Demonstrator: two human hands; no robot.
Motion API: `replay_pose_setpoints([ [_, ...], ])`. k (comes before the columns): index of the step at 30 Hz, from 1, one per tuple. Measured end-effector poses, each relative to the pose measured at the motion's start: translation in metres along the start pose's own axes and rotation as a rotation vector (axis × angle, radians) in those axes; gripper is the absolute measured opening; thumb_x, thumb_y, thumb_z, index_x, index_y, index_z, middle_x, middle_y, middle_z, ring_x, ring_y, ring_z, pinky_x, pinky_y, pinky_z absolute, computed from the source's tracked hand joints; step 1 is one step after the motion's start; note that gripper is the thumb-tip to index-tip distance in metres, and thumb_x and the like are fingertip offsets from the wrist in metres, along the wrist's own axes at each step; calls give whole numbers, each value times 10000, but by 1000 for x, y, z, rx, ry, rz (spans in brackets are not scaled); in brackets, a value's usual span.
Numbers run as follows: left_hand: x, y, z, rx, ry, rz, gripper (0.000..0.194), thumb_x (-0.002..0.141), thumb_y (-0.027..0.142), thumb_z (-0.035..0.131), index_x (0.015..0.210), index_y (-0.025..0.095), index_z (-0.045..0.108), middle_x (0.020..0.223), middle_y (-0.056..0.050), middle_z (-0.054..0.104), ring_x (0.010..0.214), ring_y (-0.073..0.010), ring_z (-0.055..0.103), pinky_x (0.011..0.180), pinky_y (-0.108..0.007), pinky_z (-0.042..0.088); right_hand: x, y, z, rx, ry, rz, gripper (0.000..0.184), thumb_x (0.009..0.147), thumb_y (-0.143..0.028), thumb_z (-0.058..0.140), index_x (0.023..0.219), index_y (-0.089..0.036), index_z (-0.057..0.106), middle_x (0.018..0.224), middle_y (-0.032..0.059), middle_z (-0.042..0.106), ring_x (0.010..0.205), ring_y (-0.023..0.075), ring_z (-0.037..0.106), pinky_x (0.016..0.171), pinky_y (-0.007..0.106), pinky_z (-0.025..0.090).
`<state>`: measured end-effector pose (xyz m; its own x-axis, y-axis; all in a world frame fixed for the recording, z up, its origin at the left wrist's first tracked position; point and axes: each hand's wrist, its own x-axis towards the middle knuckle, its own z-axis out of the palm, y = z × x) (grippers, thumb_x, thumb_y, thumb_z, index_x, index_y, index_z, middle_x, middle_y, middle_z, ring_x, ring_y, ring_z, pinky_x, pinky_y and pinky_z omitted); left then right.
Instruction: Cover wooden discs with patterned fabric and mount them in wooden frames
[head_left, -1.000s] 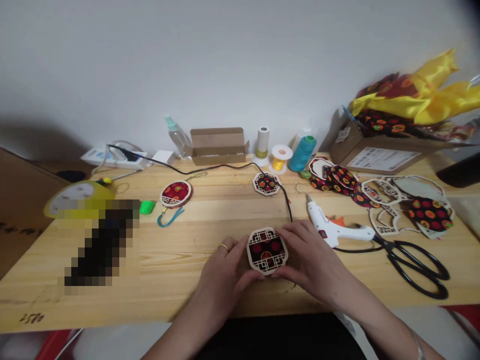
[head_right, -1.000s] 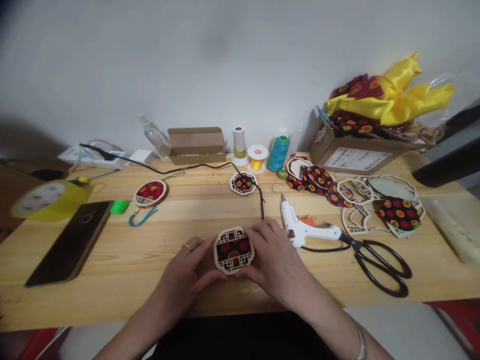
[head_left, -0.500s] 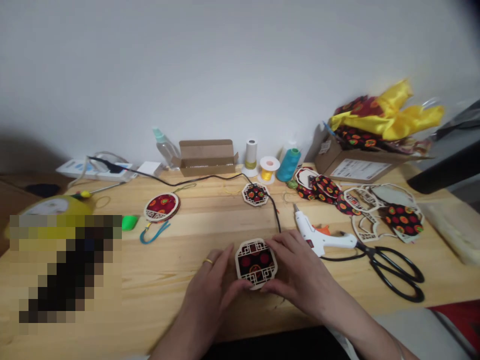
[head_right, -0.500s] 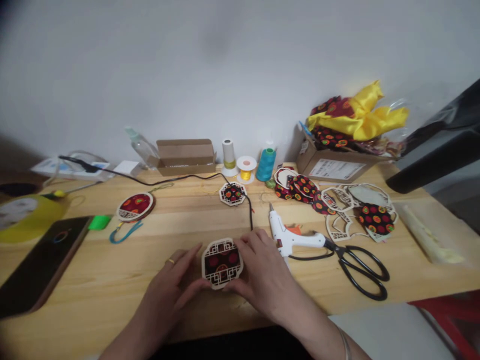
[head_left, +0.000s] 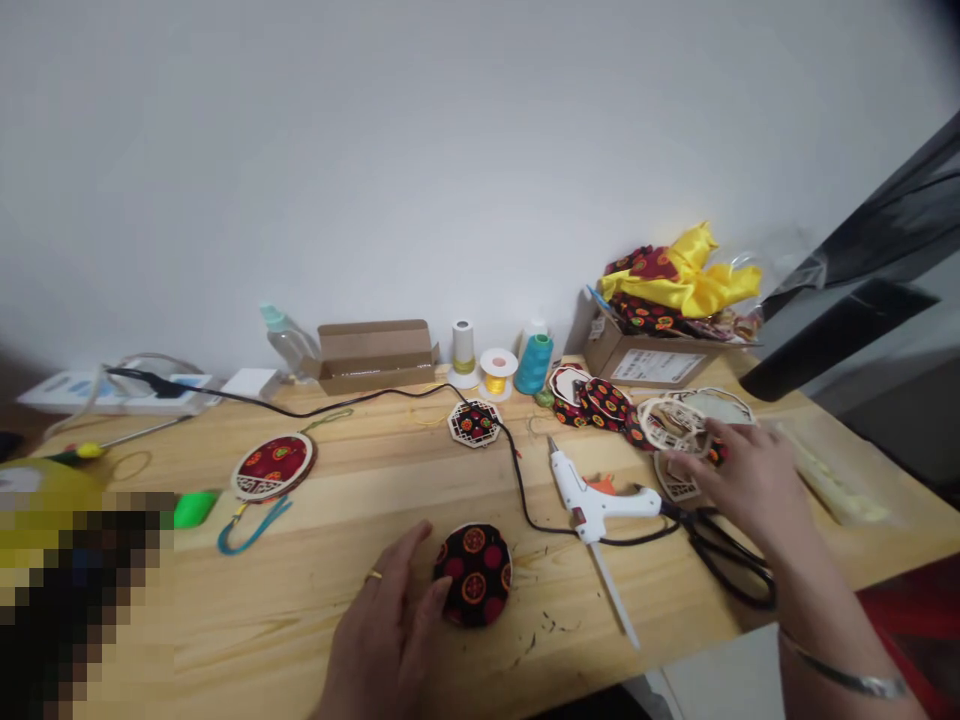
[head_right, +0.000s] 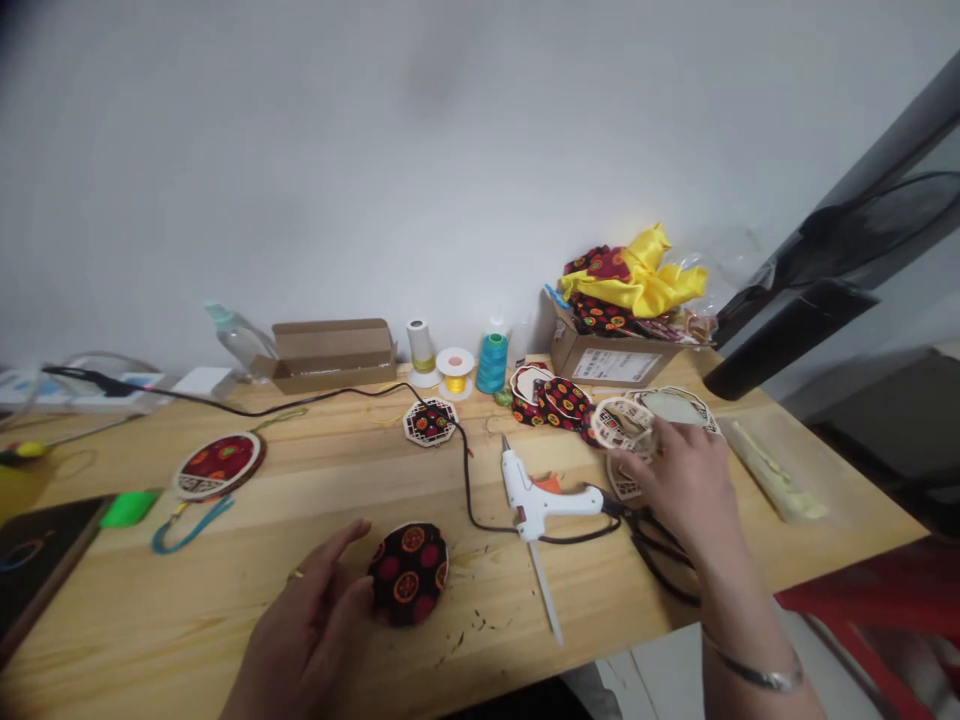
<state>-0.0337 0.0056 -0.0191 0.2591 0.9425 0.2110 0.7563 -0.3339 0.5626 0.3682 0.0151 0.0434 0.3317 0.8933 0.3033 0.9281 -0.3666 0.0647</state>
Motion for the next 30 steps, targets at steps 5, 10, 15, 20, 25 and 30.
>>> replay_pose_setpoints([
  [5, 1, 3, -2, 7, -2, -23, 422, 922, 382, 441, 1286, 171, 470, 1171, -115, 679, 959, -245, 695, 594, -306, 576, 14, 34, 0, -74, -71, 118, 635, 871, -601, 393, 974, -30, 651, 932, 290, 619, 947, 379, 553, 817, 459, 376],
  [10, 1, 2, -2, 6, -20, -53, 411, 912, 378, 450, 1277, 191, 479, 1021, -81, 722, 869, -239, 710, 604, -315, 570, 12, 32, -2, -79, -100, 172, 609, 898, -501, 394, 1103, 37, 594, 1082, 345, 579, 1035, 417, 528, 800, 456, 373],
  [15, 0, 2, -2, 14, -35, -91, 414, 927, 391, 415, 1293, 201, 454, 955, -83, 718, 823, -239, 705, 541, -317, 544, 0, 1, -3, 19, -283, 124, 335, 879, -409, 447, 837, -192, 699, 859, 119, 697, 785, 258, 634, 597, 315, 401],
  [20, -1, 1, 2, -33, -28, -102, 413, 915, 404, 430, 1283, 219, 463, 965, -78, 721, 788, -235, 704, 628, -353, 564, -2, -24, 0, 39, -443, 39, 280, 826, -335, 498, 622, -222, 652, 673, 65, 686, 668, 214, 641, 513, 273, 341],
  [25, -5, 4, 11, -87, 63, -142, 390, 935, 399, 389, 1279, 233, 469, 1164, -96, 680, 903, -240, 695, 747, -391, 562, 13, -25, 6, -42, -410, 83, 304, 858, -255, 425, 741, -174, 694, 809, 152, 709, 788, 273, 668, 576, 305, 380],
  [30, -2, -4, 8, -85, 53, -95, 385, 903, 403, 451, 1250, 244, 509, 1140, -70, 706, 932, -247, 705, 713, -357, 589, 33, -28, 5, -37, -329, 64, 340, 891, -312, 406, 861, -147, 701, 889, 167, 703, 809, 284, 668, 616, 327, 418],
])
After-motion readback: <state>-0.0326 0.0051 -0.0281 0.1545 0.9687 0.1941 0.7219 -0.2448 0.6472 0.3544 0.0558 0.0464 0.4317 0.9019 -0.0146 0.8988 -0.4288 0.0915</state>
